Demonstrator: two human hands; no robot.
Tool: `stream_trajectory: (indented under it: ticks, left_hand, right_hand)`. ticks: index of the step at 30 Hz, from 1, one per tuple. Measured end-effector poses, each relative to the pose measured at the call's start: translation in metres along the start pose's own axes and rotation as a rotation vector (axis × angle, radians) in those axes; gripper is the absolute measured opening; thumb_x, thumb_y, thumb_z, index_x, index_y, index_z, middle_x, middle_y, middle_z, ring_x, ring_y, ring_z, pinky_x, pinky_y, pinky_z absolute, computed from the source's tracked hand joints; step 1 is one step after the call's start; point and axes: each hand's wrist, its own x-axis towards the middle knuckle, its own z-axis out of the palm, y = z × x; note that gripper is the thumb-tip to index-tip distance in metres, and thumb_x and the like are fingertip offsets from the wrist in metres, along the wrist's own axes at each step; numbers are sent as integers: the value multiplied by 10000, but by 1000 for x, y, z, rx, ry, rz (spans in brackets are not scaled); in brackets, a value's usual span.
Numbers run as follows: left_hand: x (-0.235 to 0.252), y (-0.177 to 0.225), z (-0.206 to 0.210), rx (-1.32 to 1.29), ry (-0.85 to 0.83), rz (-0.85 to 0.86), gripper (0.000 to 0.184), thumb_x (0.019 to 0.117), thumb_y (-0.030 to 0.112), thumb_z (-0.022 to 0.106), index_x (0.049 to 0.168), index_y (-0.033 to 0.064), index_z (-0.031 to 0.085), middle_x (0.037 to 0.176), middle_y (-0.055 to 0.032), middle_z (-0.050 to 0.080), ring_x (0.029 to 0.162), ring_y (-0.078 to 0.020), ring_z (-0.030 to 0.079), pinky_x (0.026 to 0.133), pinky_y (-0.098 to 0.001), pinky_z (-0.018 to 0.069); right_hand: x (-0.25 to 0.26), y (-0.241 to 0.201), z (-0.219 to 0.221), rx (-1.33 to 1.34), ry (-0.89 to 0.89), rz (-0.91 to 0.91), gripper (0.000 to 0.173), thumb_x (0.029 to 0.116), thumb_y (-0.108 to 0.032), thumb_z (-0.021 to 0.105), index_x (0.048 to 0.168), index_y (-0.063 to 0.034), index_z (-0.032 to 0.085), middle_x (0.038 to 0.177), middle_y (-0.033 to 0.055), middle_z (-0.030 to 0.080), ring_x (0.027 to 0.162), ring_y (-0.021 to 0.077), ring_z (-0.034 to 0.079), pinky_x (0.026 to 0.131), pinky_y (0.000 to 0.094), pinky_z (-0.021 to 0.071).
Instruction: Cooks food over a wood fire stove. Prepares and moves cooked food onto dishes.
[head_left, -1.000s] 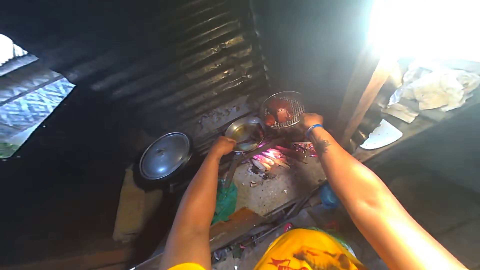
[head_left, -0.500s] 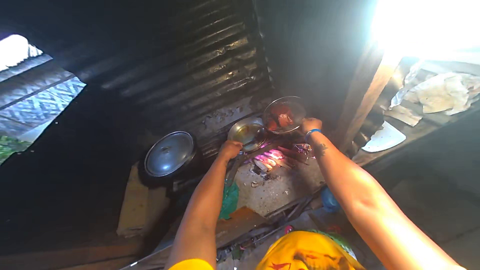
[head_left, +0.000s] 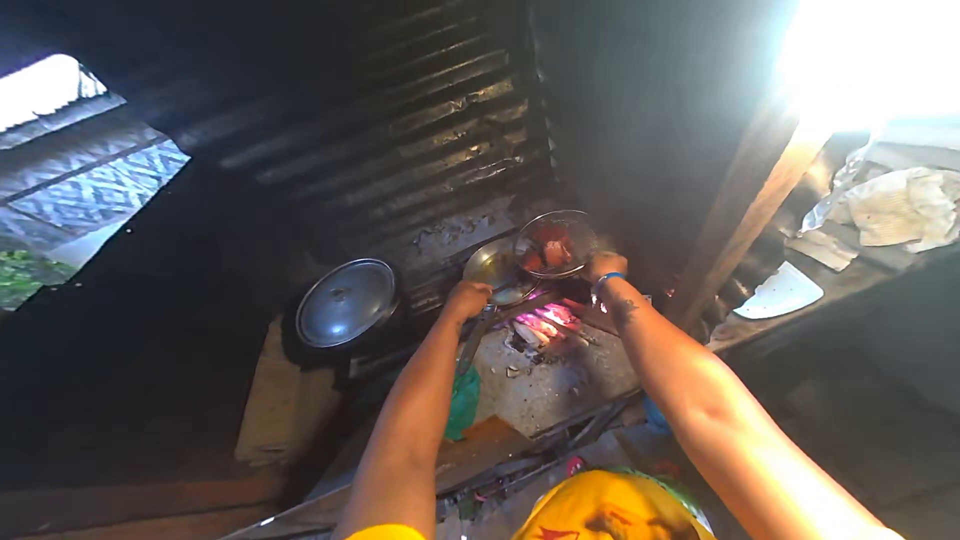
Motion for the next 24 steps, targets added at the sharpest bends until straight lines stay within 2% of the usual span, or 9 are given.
stream_trajectory:
  ticks: [4, 7, 9, 10, 12, 15, 17, 20, 24]
  left_hand:
    - [-2, -6, -10, -22, 35, -18, 304, 1064, 261, 530, 1282, 171, 722, 1107, -133, 733, 963, -269, 696, 895, -529, 547]
    - [-4, -19, -17, -3, 60, -22, 317, 1072, 260, 515, 1297, 153, 711, 1110, -153, 725, 967, -292, 689, 894, -545, 541]
    - [-10, -26, -24, 87, 96, -12, 319, 1071, 272, 507, 1272, 163, 729, 1163, -153, 731, 1069, -331, 694, 947, -610, 528]
    - [-12, -29, -26, 152, 123, -16, 319, 1065, 289, 505, 1254, 193, 744, 1202, -135, 735, 1139, -349, 686, 970, -656, 514]
    - [-16, -36, -30, 233, 176, -34, 320, 1058, 322, 499, 1224, 226, 756, 1191, -121, 741, 1146, -369, 684, 935, -699, 511]
    - [-22, -35, -50, 291, 230, -39, 330, 1061, 337, 490, 1242, 231, 746, 1210, -131, 733, 1148, -387, 679, 926, -713, 508]
    - [-30, -21, -71, 319, 268, -29, 333, 1056, 329, 499, 1256, 217, 740, 1199, -161, 730, 1119, -416, 683, 901, -731, 501]
    - [-43, 20, -102, 376, 313, 47, 328, 1065, 295, 497, 1268, 199, 737, 1239, -166, 720, 1160, -421, 668, 928, -739, 481]
    - [-64, 95, -110, 457, 271, 133, 320, 1079, 229, 494, 1293, 164, 724, 1293, -177, 694, 1226, -416, 635, 996, -695, 464]
  right_hand:
    - [1, -10, 19, 114, -45, -4, 339, 1010, -310, 611, 1150, -23, 724, 1173, 199, 707, 1064, 328, 703, 943, 529, 574]
    - [-6, -28, 14, 54, -43, -22, 329, 998, -304, 633, 1153, -29, 726, 1202, 188, 698, 1115, 332, 676, 968, 543, 547]
    - [-8, -36, 8, 18, -39, -34, 322, 980, -292, 657, 1165, -38, 731, 1237, 172, 695, 1171, 323, 658, 1016, 538, 528]
    - [-9, -38, 7, 40, -22, -34, 312, 971, -284, 667, 1148, -37, 736, 1221, 170, 700, 1157, 319, 664, 1007, 535, 536]
    - [-9, -38, 2, 67, 9, -42, 284, 940, -281, 693, 1099, -54, 755, 1167, 165, 715, 1107, 320, 676, 967, 553, 543]
    - [-10, -34, -10, 34, 0, -67, 314, 986, -307, 648, 1158, -60, 741, 1196, 187, 705, 1143, 347, 660, 987, 578, 521]
    - [-8, -28, -14, 41, -3, -56, 333, 1016, -304, 618, 1205, -49, 720, 1233, 205, 691, 1175, 361, 647, 1018, 579, 498]
    - [6, -12, -6, 72, 7, -42, 307, 998, -289, 647, 1173, -49, 726, 1168, 202, 710, 1092, 355, 687, 967, 572, 544]
    - [-2, -14, 3, 6, -59, -55, 306, 992, -289, 660, 1156, -42, 733, 1191, 215, 702, 1132, 372, 670, 991, 591, 523]
